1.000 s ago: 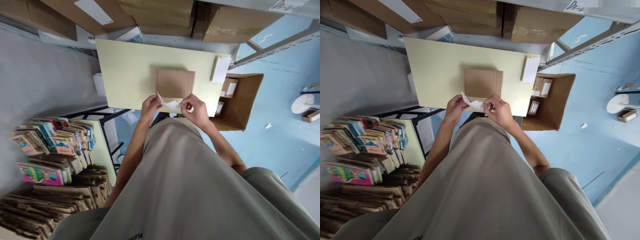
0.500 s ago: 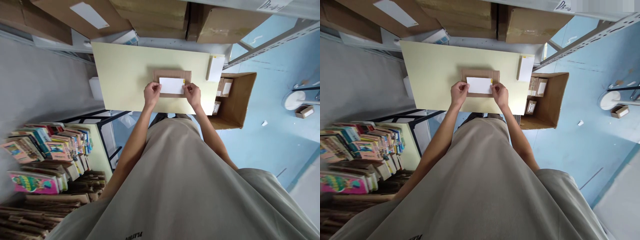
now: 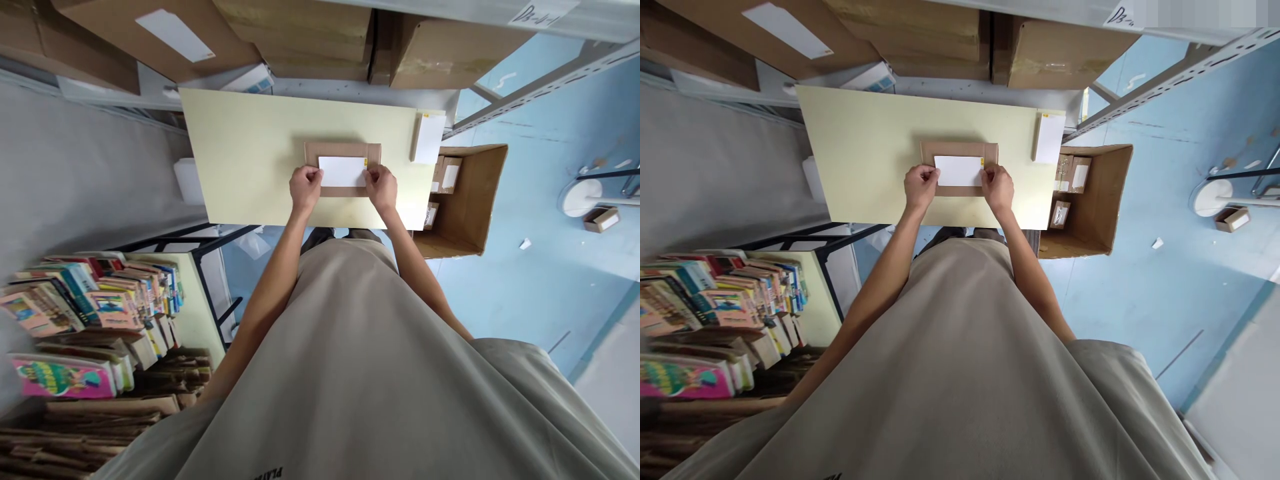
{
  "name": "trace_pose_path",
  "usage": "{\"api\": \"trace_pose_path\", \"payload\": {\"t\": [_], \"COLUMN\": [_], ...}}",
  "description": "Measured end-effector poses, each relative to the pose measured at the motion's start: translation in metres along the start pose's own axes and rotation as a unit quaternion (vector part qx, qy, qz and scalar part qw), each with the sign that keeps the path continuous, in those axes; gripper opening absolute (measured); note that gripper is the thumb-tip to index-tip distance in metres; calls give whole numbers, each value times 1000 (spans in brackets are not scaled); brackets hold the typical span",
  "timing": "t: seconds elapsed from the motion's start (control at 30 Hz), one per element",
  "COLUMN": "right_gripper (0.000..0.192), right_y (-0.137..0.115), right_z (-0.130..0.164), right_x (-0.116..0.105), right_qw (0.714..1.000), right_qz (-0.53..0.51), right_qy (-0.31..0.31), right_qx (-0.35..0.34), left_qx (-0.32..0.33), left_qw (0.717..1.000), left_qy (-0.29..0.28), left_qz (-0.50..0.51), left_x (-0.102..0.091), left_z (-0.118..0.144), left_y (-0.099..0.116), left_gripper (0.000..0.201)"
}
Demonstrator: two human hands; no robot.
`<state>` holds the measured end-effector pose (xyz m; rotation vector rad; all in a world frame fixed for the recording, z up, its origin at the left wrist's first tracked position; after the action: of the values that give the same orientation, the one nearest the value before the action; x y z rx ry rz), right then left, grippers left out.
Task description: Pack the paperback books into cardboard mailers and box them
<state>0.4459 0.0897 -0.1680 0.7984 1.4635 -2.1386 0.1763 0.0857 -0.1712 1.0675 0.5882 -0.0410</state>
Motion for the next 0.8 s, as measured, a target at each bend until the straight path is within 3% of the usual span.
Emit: {"api": "trace_pose_path", "payload": {"t": [0.43,0.8], "right_gripper": [22,22], "right_y": [4,-6], "right_z": [-1,-1], "right_x": [4,3], "right_qw": [1000,991], "right_qz": [28,123], "right_qy": [1,-12], "right_qx": [-1,44], "left_qx": [23,22], "left_qw": [995,996], "left_qy": [-1,8], "left_qz": [-97,-84], "left_x": [3,7], "left_z": [4,-1], "left_y": [6,-2], "left_gripper": [16,14]}}
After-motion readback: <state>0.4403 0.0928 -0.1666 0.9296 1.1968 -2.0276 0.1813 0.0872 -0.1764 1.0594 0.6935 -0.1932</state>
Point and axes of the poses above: each hand's wrist, its own z-axis away from the middle knuckle, its own x-axis out of the palm, y = z × x, the point moved 7 cm from there along -z, towards the middle knuckle, and after that the axes turned 7 degrees about y, right-handed, at the moved point
